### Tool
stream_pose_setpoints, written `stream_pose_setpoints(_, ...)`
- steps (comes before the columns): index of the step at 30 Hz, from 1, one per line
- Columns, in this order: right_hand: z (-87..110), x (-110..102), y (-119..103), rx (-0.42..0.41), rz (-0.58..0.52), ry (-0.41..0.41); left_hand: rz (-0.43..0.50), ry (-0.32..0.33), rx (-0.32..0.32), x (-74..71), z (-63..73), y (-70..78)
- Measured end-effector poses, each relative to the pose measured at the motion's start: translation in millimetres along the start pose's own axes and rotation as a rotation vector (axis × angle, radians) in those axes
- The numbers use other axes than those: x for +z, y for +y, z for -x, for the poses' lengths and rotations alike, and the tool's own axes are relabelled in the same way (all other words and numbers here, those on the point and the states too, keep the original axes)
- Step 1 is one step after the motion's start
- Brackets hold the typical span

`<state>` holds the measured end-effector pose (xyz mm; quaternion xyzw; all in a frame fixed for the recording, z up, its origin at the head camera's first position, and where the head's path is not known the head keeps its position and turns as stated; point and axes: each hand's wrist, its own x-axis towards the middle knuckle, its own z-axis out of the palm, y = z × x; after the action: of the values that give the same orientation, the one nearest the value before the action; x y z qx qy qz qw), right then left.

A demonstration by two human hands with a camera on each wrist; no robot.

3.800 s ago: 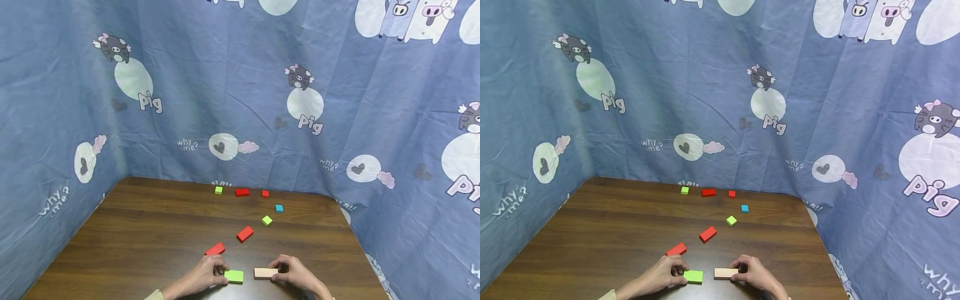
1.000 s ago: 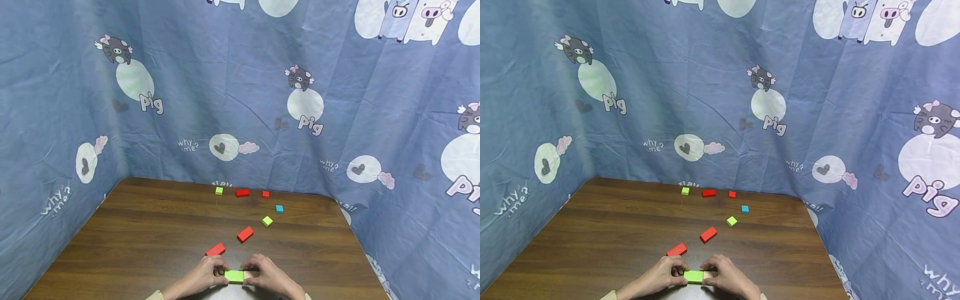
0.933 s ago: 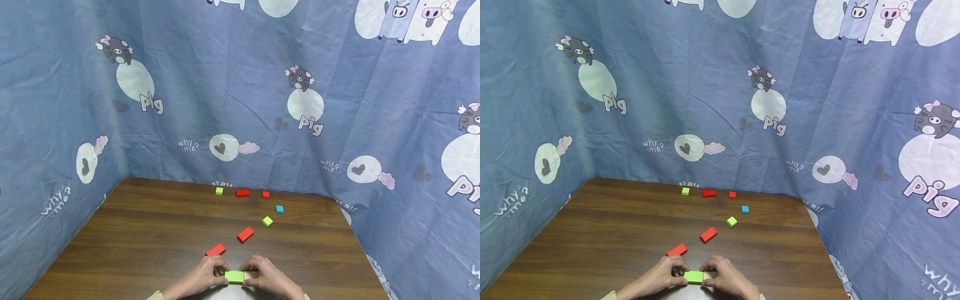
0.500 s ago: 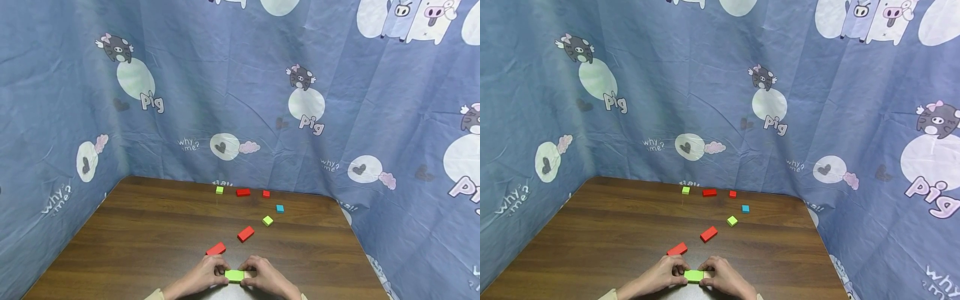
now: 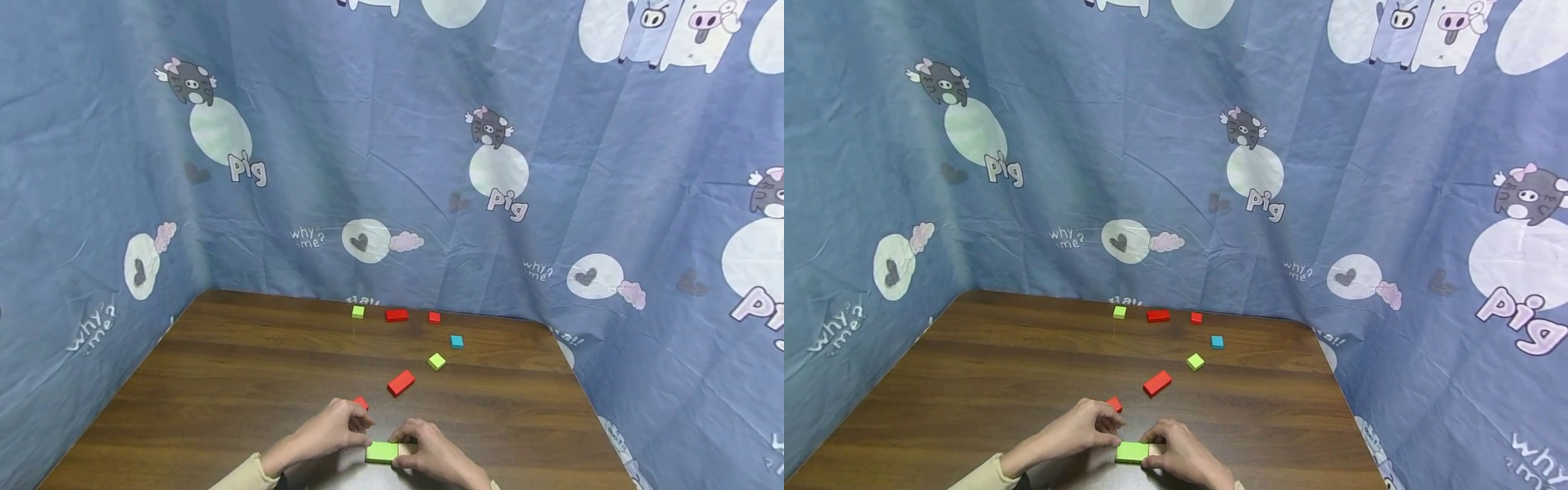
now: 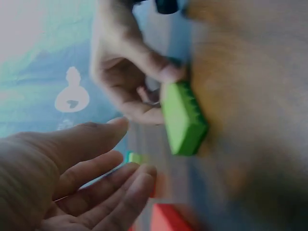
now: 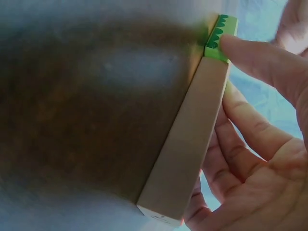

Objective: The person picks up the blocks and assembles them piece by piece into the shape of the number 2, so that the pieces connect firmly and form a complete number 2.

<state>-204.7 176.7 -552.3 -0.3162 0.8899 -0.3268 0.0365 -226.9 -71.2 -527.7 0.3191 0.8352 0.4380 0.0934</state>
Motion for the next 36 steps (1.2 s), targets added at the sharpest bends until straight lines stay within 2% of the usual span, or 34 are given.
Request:
stream_pose_setpoints(5, 1.9, 1, 1, -0.028, 0.023, 0.018, -0.005, 0.098, 0.016, -18.1, -4.4, 0.7)
stream_pose_setpoints(10, 1.9, 1, 1, -0.013, 0.033, 0.010, -0.048, 0.178, -0.027, -34.2, -7.6, -1.7)
stream_pose_setpoints(13, 1.5, 0, 0, -0.005, 0.027, 0.004, -0.082, 0.225, -0.046, -37.4, -9.1, -6.6)
stream_pose_setpoints(16, 1.8, -1, 0, -0.008, 0.021, 0.005, -0.137, 0.274, -0.066, -34.4, -10.0, -13.0)
stream_pose_setpoints(19, 1.8, -2, -1, -0.005, 0.014, 0.006, -0.196, 0.296, -0.079, -29.2, -10.4, -19.2)
stream_pose_setpoints(22, 1.5, -2, -1, 0.014, -0.001, -0.007, -0.235, 0.296, -0.102, -25.2, -10.5, -24.4)
stream_pose_setpoints(26, 0.4, -2, 0, 0.038, -0.012, -0.025, -0.239, 0.291, -0.138, -21.1, -11.4, -30.0)
stream_pose_setpoints(30, 0.2, -1, 0, 0.027, 0.003, -0.021, -0.233, 0.286, -0.156, -18.1, -12.3, -33.7)
stream_pose_setpoints(36, 0.6, -1, 0, 0.002, 0.017, -0.012, -0.277, 0.292, -0.168, -12.4, -13.3, -38.9)
